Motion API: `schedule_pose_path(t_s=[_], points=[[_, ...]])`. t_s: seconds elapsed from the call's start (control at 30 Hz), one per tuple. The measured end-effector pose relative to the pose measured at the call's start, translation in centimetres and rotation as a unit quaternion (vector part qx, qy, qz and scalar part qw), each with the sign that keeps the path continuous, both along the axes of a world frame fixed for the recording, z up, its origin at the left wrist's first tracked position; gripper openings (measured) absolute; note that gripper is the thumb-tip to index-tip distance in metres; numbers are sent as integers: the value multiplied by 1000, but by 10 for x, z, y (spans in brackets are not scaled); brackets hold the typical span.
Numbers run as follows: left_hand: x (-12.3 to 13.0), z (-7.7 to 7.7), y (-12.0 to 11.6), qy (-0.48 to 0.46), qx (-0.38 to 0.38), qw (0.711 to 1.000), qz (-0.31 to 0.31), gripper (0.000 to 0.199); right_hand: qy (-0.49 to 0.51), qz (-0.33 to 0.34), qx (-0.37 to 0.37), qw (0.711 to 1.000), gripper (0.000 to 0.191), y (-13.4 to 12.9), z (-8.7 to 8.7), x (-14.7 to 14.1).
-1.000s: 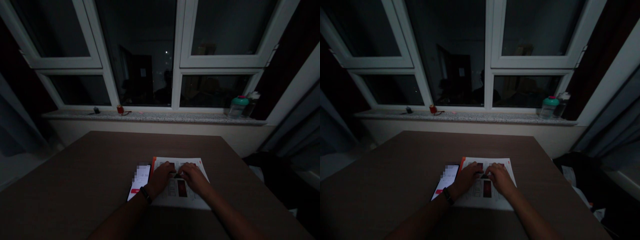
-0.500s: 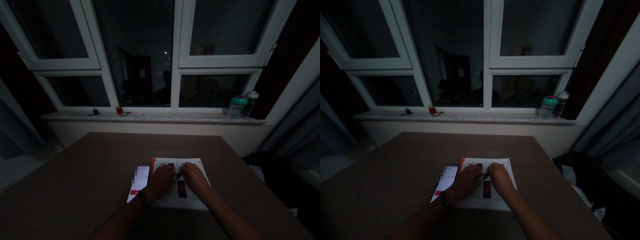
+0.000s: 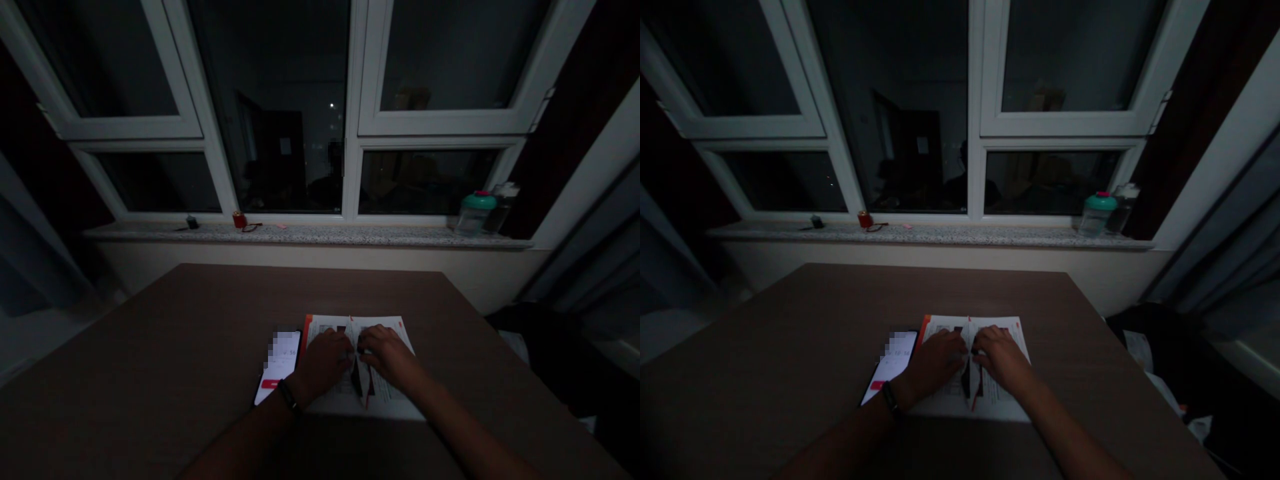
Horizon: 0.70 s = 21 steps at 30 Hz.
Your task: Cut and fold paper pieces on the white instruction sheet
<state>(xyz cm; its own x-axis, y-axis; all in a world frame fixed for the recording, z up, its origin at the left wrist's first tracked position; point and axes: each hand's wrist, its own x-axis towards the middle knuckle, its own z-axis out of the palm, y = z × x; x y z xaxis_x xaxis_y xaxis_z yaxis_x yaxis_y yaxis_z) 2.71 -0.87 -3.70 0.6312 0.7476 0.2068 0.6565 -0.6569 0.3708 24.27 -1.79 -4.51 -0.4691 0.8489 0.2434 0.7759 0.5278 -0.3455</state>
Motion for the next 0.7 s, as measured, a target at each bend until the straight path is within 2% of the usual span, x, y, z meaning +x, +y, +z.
schedule_pose_path(t_s=[0.4,0.53,0.7], points=[[-2,0,-2,18,8,1000,-17,25,-35,23,-37,998,38,-8,10,10],[-3,0,-4,10,9,1000,-13,26,-13,39,-33,999,35,-11,8,10],[-1,-1,-6,5,18,1000,-6,22,16,23,-32,999,29,-8,4,7]])
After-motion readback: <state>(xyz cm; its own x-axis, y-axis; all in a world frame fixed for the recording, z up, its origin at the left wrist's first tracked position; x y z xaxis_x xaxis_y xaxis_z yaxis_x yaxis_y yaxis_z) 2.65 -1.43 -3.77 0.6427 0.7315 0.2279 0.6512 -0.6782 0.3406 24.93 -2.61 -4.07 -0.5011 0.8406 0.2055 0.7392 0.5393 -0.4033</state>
